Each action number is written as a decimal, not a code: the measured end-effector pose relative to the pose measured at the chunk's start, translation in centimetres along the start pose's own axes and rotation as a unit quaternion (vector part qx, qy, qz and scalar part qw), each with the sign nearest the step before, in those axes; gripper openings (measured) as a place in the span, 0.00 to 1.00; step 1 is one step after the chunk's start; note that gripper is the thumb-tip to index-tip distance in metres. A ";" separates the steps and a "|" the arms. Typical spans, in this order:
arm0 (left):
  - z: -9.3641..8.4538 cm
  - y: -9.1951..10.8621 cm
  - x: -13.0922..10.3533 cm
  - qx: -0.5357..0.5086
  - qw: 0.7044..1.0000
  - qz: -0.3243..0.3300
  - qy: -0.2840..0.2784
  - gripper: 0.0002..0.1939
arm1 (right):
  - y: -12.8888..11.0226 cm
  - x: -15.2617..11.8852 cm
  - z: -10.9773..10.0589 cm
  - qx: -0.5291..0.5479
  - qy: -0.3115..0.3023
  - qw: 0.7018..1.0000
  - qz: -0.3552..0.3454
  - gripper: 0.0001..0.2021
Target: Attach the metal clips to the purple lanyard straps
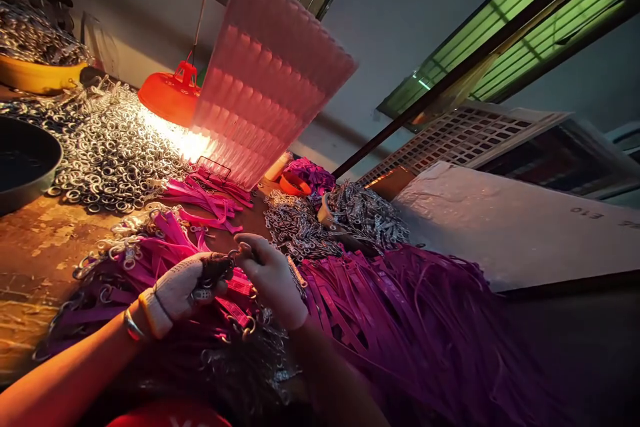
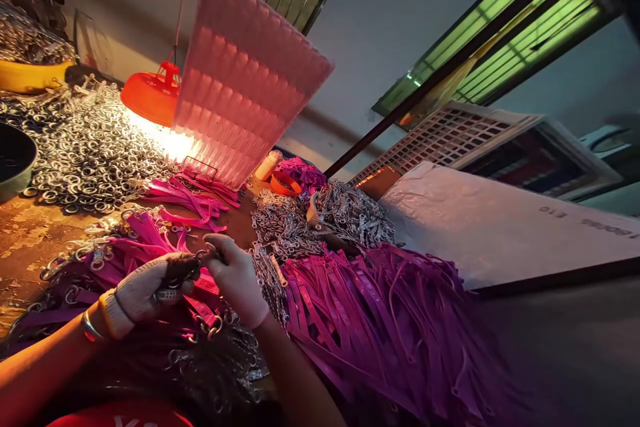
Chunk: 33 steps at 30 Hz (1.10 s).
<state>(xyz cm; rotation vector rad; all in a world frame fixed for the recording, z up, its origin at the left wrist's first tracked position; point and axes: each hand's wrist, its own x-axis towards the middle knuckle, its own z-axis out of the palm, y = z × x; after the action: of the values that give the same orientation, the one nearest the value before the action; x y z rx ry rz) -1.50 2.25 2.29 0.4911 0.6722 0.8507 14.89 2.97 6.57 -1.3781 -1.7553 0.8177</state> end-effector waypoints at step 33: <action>-0.8 0.5 -0.2 0.119 0.980 0.141 0.076 0.09 | -0.1 0.5 1.1 -0.135 -0.042 0.983 -0.119 0.10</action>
<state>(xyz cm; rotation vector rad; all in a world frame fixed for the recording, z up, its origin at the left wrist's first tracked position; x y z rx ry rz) -2.37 2.51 2.13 0.7550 0.8638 1.0891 13.86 3.41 6.16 -1.2824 -2.1100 0.5299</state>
